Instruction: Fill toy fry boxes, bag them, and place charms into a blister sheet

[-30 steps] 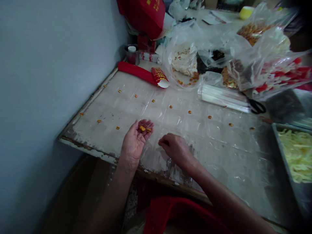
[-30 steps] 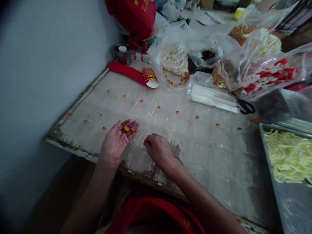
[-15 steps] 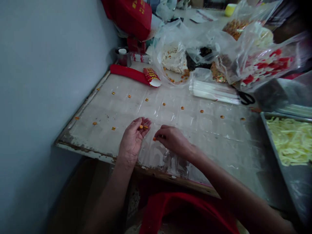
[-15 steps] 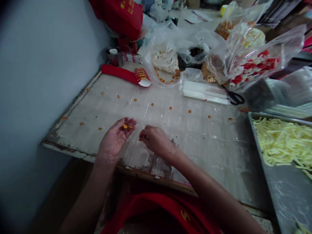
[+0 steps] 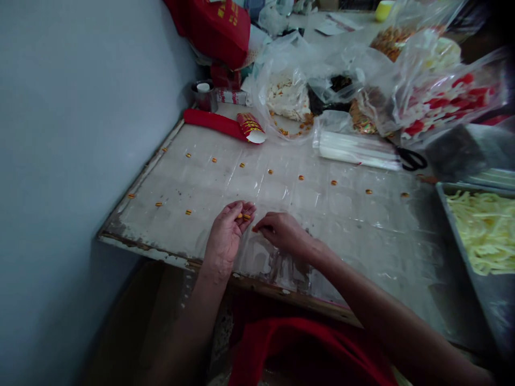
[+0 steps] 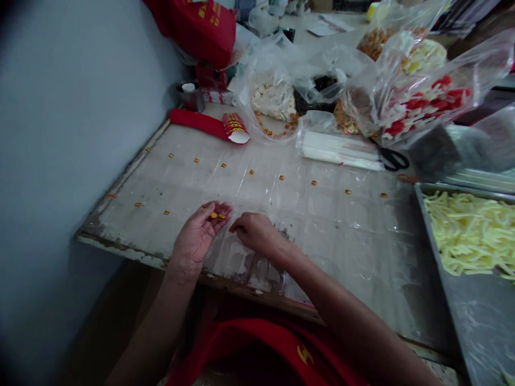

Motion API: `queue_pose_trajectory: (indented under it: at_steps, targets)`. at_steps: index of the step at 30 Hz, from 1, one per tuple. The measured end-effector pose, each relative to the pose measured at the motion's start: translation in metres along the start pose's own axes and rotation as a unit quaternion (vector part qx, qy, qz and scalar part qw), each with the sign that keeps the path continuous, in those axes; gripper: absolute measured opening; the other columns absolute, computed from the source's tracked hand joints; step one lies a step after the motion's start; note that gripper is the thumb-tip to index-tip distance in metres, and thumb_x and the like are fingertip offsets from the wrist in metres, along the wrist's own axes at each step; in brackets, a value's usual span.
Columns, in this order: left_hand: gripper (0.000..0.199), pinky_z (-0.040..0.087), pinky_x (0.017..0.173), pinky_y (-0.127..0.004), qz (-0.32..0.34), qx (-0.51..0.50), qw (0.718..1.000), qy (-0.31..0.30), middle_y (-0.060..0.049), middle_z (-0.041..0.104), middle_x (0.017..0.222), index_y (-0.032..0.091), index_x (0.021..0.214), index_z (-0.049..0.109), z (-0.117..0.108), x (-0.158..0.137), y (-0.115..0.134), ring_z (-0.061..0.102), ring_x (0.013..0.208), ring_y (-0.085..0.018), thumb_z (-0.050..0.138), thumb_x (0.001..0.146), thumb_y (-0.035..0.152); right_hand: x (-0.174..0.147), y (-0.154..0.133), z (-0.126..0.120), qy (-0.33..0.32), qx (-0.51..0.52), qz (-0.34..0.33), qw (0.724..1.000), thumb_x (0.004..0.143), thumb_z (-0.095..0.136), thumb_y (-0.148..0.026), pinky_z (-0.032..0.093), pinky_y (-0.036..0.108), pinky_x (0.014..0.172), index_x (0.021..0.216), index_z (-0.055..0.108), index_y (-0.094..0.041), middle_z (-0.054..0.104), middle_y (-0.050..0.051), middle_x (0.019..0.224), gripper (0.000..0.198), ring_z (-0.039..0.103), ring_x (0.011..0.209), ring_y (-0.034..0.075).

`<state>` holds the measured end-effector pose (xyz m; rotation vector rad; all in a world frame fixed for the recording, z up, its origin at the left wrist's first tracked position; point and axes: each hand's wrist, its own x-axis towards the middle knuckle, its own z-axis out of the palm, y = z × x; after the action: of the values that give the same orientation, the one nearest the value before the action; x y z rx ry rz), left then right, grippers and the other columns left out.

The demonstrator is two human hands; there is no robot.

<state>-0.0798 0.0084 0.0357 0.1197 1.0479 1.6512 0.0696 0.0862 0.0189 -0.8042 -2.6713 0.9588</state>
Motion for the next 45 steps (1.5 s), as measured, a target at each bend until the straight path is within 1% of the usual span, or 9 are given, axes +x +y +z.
queue_pose_trajectory:
  at_steps: [6,10,13,16,19,24,34,42,45]
  targets:
    - [0.007,0.054,0.085,-0.028,-0.007,-0.01,1.0,0.0,-0.006,0.073,0.094,0.015,0.091,0.066,0.013,0.002,-0.011,0.07,0.088,-0.015,0.064,0.084,0.015,0.003,0.002,-0.023,0.148,0.165,0.007,0.975,0.09,0.059,-0.016,0.05,0.026,0.073,0.106,0.074,-0.019,0.073,0.004,0.093,0.022,0.067,0.08,0.014]
    - [0.013,0.052,0.067,-0.022,-0.052,-0.006,0.998,-0.043,-0.005,0.07,0.084,0.013,0.094,0.069,0.031,0.012,-0.015,0.066,0.072,-0.011,0.06,0.09,0.021,0.001,-0.004,-0.05,0.049,0.045,-0.157,0.985,0.085,0.057,-0.005,0.047,0.032,0.095,0.103,0.075,-0.021,0.07,0.006,0.114,0.03,0.063,0.106,0.018]
    - [0.014,0.052,0.064,-0.022,-0.104,-0.005,0.99,-0.094,-0.005,0.069,0.08,0.012,0.093,0.068,0.043,0.018,-0.015,0.065,0.069,-0.011,0.055,0.088,0.012,0.002,-0.007,-0.073,-0.009,-0.034,-0.17,0.985,0.081,0.057,-0.002,0.047,0.032,0.092,0.096,0.074,-0.019,0.071,0.006,0.106,0.028,0.063,0.101,0.019]
    - [0.02,0.056,0.077,-0.029,-0.157,-0.001,0.98,-0.122,-0.008,0.07,0.085,0.011,0.095,0.067,0.047,0.02,-0.012,0.068,0.076,-0.015,0.051,0.084,0.007,0.0,-0.002,-0.088,-0.026,-0.043,-0.126,0.991,0.076,0.062,-0.005,0.047,0.028,0.079,0.096,0.075,-0.02,0.072,0.002,0.091,0.029,0.063,0.084,0.016]
    - [0.022,0.055,0.094,-0.04,-0.144,0.005,0.986,-0.089,-0.015,0.072,0.096,0.009,0.098,0.068,0.038,0.018,-0.002,0.071,0.095,-0.023,0.051,0.085,0.014,-0.017,0.014,-0.089,0.083,0.045,0.022,0.995,0.078,0.068,-0.017,0.045,0.025,0.065,0.091,0.078,-0.02,0.071,0.001,0.078,0.017,0.061,0.069,0.014]
    - [0.033,0.052,0.102,-0.041,-0.064,0.02,0.997,-0.039,-0.019,0.072,0.109,0.006,0.109,0.068,0.012,0.013,0.014,0.068,0.111,-0.027,0.049,0.085,0.018,-0.068,0.031,-0.058,0.202,0.22,0.247,0.922,0.077,0.077,-0.04,0.044,0.026,0.054,0.082,0.078,-0.018,0.071,0.004,0.068,0.023,0.061,0.059,0.015]
    - [0.026,0.056,0.098,-0.042,-0.128,0.011,0.986,-0.107,-0.019,0.069,0.119,0.012,0.114,0.065,0.029,0.002,-0.023,0.068,0.112,-0.027,0.056,0.09,0.012,-0.087,0.011,-0.006,0.126,-0.124,0.069,0.982,0.099,0.053,-0.022,0.044,0.031,0.077,0.084,0.073,-0.018,0.065,0.008,0.082,0.025,0.059,0.082,0.02]
    - [0.019,0.055,0.101,-0.04,-0.137,-0.022,0.988,-0.072,-0.014,0.069,0.121,0.014,0.104,0.066,0.042,0.001,-0.036,0.065,0.118,-0.025,0.055,0.089,0.01,-0.068,0.03,-0.02,0.117,-0.004,0.248,0.962,0.078,0.078,-0.028,0.035,0.025,0.056,0.073,0.071,-0.02,0.066,-0.002,0.068,0.011,0.057,0.06,0.013]
    - [0.018,0.057,0.095,-0.037,-0.132,-0.013,0.989,-0.068,-0.013,0.069,0.121,0.015,0.104,0.067,0.048,-0.002,-0.038,0.066,0.116,-0.024,0.055,0.09,0.012,-0.063,0.031,-0.034,0.128,0.027,0.227,0.965,0.077,0.08,-0.031,0.036,0.025,0.056,0.077,0.072,-0.02,0.066,-0.002,0.066,0.014,0.057,0.059,0.013]
